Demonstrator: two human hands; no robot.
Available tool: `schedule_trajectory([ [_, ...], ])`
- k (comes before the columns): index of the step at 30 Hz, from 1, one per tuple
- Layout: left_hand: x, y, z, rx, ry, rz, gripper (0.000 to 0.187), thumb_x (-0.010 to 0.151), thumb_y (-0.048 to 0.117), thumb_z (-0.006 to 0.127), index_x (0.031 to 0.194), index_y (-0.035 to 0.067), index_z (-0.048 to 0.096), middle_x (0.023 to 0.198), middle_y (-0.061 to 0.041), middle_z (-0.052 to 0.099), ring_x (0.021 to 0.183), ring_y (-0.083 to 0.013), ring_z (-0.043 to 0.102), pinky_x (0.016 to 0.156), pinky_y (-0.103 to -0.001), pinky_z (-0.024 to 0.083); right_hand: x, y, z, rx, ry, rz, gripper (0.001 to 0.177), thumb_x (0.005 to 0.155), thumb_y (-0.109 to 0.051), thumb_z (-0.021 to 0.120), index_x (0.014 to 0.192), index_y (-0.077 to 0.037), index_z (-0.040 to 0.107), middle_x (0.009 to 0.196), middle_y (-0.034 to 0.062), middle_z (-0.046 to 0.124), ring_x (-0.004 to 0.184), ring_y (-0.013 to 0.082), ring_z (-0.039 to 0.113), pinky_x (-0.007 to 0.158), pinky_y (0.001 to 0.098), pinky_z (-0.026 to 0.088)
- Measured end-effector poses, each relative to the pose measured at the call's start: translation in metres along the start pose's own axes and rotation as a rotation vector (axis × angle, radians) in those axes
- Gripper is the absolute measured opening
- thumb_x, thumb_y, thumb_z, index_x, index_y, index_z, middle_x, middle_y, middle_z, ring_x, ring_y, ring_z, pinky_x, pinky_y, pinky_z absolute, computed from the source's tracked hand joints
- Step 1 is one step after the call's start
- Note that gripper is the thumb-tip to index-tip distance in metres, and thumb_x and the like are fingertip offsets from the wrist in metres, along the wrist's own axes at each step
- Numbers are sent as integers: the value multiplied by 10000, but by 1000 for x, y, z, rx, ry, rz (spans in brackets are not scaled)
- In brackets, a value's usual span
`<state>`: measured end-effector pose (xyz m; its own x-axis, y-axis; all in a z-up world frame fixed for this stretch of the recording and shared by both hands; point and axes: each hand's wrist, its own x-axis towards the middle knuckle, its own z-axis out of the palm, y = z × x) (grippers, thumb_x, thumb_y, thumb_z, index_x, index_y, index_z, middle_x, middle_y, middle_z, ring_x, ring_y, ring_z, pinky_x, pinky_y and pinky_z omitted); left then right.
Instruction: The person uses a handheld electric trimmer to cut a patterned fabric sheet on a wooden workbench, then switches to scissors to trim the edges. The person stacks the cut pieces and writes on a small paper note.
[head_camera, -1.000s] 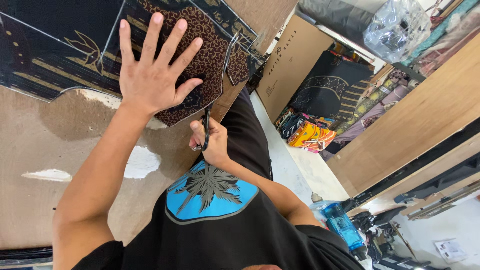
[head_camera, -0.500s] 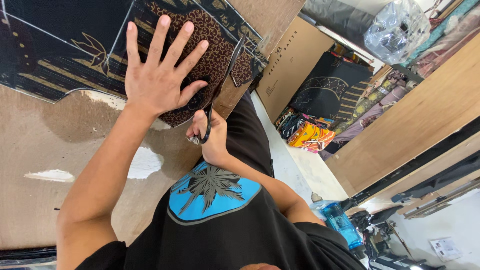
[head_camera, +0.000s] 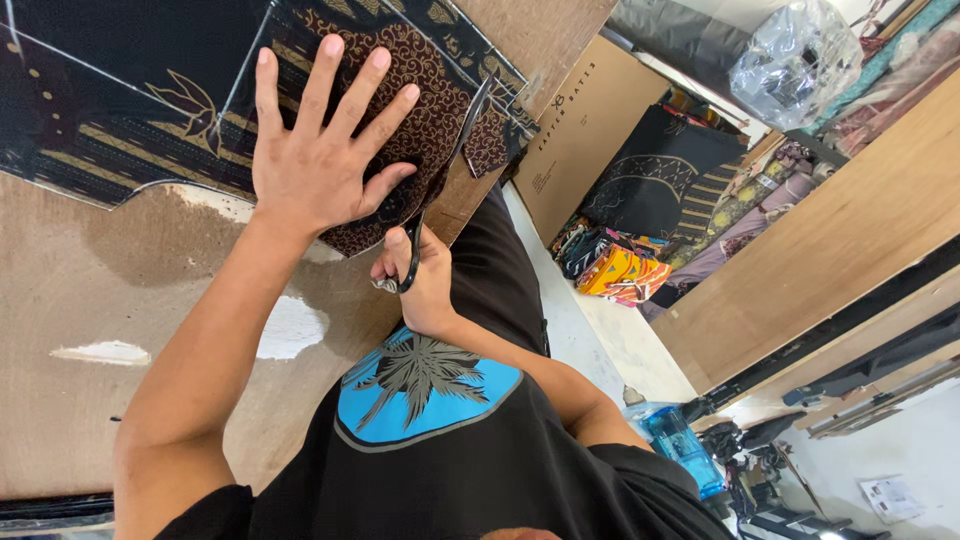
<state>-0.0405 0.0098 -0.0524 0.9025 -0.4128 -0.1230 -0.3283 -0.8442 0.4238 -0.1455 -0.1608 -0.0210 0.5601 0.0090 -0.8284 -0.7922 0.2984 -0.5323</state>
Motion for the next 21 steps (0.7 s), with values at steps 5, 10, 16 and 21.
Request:
schedule_trajectory([
  [5, 1, 0, -1, -3, 0, 1, 653, 1103, 596, 543, 1664, 283, 425, 1762, -71, 289, 1641, -388, 186, 1214, -769, 115, 3, 4, 6, 80, 4, 30, 379, 977, -379, 736, 916, -38, 581, 684, 13, 524, 622, 153, 588, 602, 312, 501],
  [10, 1, 0, -1, 11, 0, 3, 647, 1120, 579, 611, 1666, 291, 419, 1766, -65, 285, 1648, -383, 183, 1224, -764, 118, 4, 5, 8, 101, 11, 73, 365, 957, -363, 758, 916, -48, 578, 672, 11, 515, 611, 165, 582, 588, 320, 489],
  [16, 1, 2, -4, 22, -18, -12, 666, 1083, 537, 638, 1665, 297, 420, 1767, -57, 284, 1650, -377, 192, 1224, -761, 121, 4, 9, 7, 171, -39, 85, 378, 965, -378, 749, 913, -47, 576, 677, 21, 527, 619, 182, 596, 599, 328, 492],
  [21, 1, -3, 3, 70, 69, 24, 635, 1120, 584, 544, 1670, 292, 420, 1768, -56, 299, 1655, -357, 180, 1244, -732, 113, -10, 19, -7, 162, -133, 27, 376, 1017, -382, 696, 934, -37, 572, 699, 35, 545, 645, 183, 602, 653, 356, 540],
])
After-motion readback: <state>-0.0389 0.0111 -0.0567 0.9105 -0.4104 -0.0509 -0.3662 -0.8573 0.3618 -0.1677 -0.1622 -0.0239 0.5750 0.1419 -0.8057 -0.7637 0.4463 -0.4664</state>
